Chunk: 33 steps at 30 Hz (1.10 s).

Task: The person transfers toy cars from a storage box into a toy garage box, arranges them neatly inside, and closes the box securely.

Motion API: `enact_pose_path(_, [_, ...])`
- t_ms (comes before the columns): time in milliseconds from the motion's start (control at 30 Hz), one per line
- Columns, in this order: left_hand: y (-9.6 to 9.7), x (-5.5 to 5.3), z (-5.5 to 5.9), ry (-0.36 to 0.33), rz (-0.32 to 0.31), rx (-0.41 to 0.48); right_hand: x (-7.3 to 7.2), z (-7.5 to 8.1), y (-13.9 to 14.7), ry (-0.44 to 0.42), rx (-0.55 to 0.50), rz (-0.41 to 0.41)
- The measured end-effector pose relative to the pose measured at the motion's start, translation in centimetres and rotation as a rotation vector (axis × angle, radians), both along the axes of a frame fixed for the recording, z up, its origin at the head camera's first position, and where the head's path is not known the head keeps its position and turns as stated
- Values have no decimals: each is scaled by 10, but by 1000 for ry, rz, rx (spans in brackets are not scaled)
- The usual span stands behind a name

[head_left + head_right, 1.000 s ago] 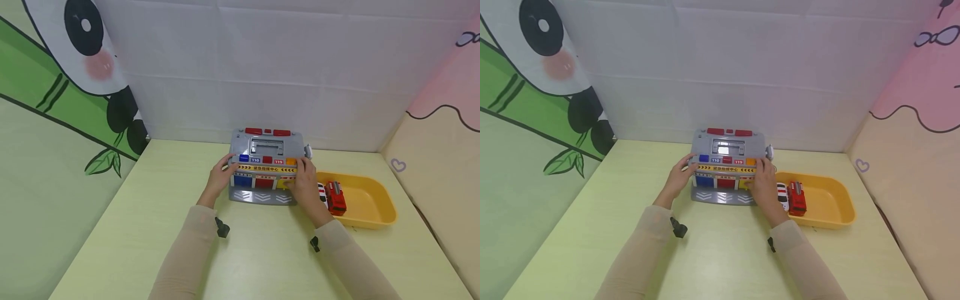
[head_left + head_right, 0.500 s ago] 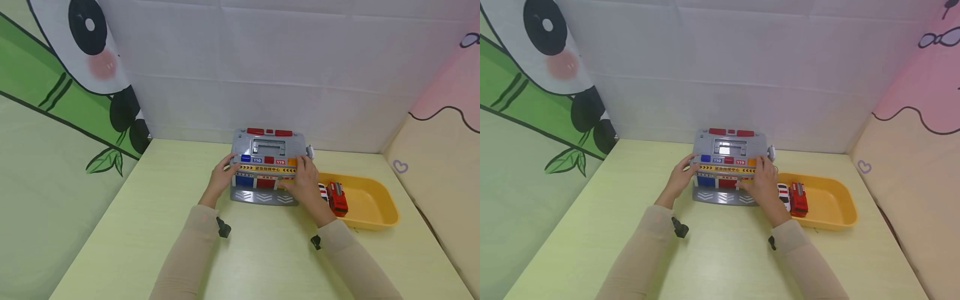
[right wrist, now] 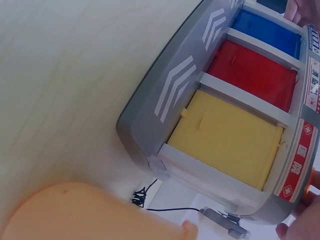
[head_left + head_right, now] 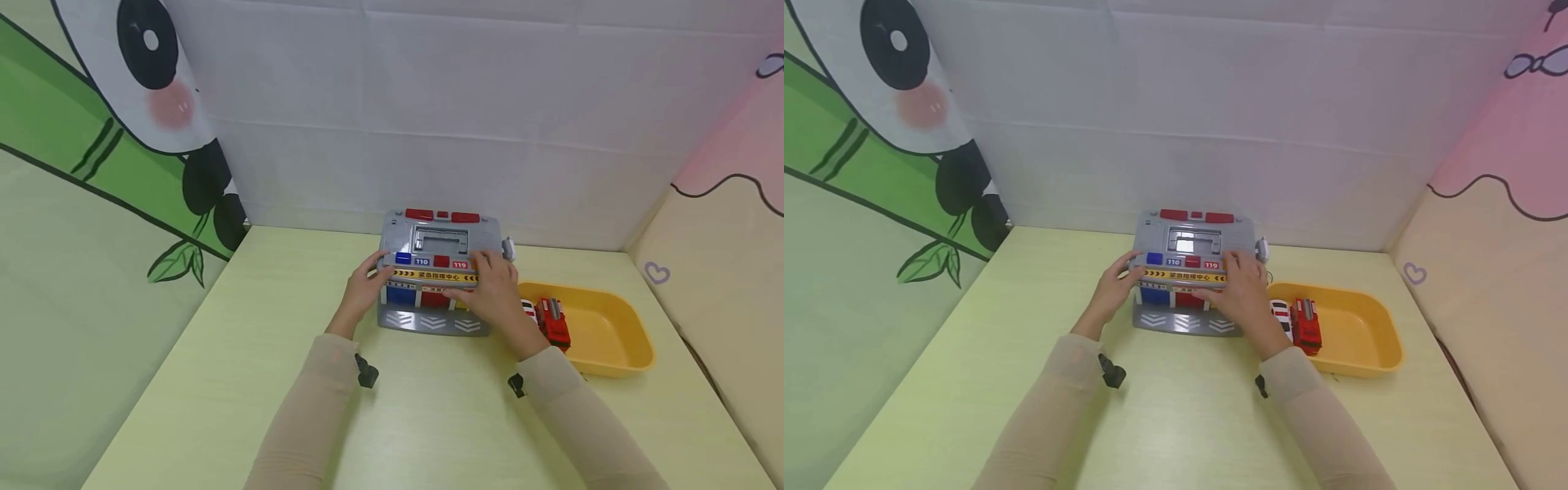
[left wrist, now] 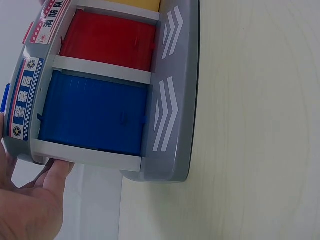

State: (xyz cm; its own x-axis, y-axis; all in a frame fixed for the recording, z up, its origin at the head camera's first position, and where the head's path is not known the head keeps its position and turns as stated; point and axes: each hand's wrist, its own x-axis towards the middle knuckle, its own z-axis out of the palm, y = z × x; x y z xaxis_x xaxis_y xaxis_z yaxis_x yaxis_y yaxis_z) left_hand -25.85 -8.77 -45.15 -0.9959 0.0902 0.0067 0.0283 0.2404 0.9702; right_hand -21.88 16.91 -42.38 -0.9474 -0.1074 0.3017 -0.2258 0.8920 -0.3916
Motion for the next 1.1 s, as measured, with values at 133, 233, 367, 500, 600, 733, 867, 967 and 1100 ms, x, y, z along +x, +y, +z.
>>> enact_pose_path(133, [-1,-1,-1,0,3,-1,-4,2,-3,-18,18,2])
enact_pose_path(233, [0,-2,-3,-1,2,-2,-6,3,-5,-29,21,-3])
enact_pose_path(367, [1,-1,-3,-2,-2,-3,-7,5,-7,-39,22,-7])
enact_pose_path(500, [1,0,-2,3,-2,-2,-8,7,-9,-55,14,-14])
enact_pose_path(600, [1,0,-2,6,-2,-3,-10,8,-10,-65,11,-20])
enact_pose_path(733, [1,-1,-3,10,-4,-5,-12,9,-12,-63,-6,-41])
enact_pose_path(867, [2,-2,-5,8,0,0,-15,8,-14,-44,-23,-65])
enact_pose_path(967, [3,-2,-5,6,1,7,-18,7,-14,-41,-30,-77])
enact_pose_path(1100, [3,-2,-5,9,2,7,-20,8,-12,-59,-81,-74])
